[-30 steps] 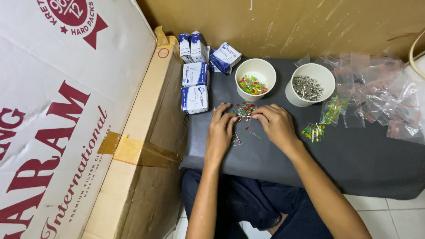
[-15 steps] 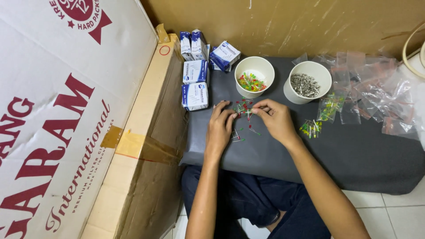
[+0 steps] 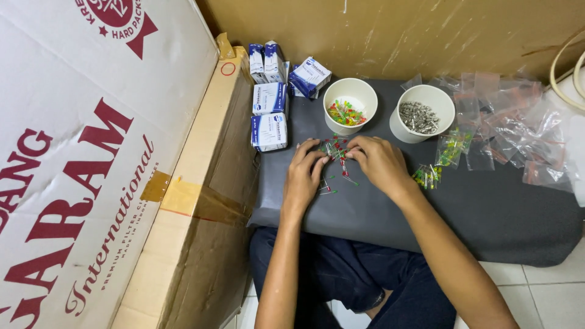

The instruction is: Sorting small electronic LEDs from a central pile and placing them into individual plastic bags.

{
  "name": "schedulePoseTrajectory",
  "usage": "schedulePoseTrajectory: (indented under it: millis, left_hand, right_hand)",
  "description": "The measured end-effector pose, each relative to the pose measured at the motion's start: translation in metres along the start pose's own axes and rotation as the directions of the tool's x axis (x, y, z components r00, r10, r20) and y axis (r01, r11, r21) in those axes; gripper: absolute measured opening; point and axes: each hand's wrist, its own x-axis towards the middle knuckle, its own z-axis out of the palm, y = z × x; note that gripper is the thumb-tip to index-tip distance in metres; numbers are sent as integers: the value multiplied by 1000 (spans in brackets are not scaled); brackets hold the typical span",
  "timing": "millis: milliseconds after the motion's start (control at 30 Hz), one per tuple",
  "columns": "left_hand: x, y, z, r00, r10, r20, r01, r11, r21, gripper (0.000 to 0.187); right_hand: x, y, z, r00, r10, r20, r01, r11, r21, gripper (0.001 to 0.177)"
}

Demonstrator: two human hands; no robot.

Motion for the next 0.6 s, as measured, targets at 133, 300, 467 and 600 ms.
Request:
schedulePoseTrajectory:
  millis: [133, 300, 467, 600]
  left_hand:
    - [-2, -7, 3, 996, 78, 43, -77, 997, -19, 8]
    - [-2, -9, 6, 996, 81, 36, -83, 995, 54, 9]
    - [-1, -9, 5, 997, 63, 45, -66, 995, 80, 9]
    - [-1, -5, 2, 998, 33, 48, -38, 994, 102, 10]
  right_hand:
    - [4, 7, 14, 998, -59, -26, 58, 998, -28, 11]
    - [6, 4, 19, 993, -85, -78, 92, 991, 96, 7]
    - [5, 6, 25, 989, -103, -103, 113, 988, 102, 8]
    - [3, 8, 28, 985, -121, -122, 131, 988, 80, 8]
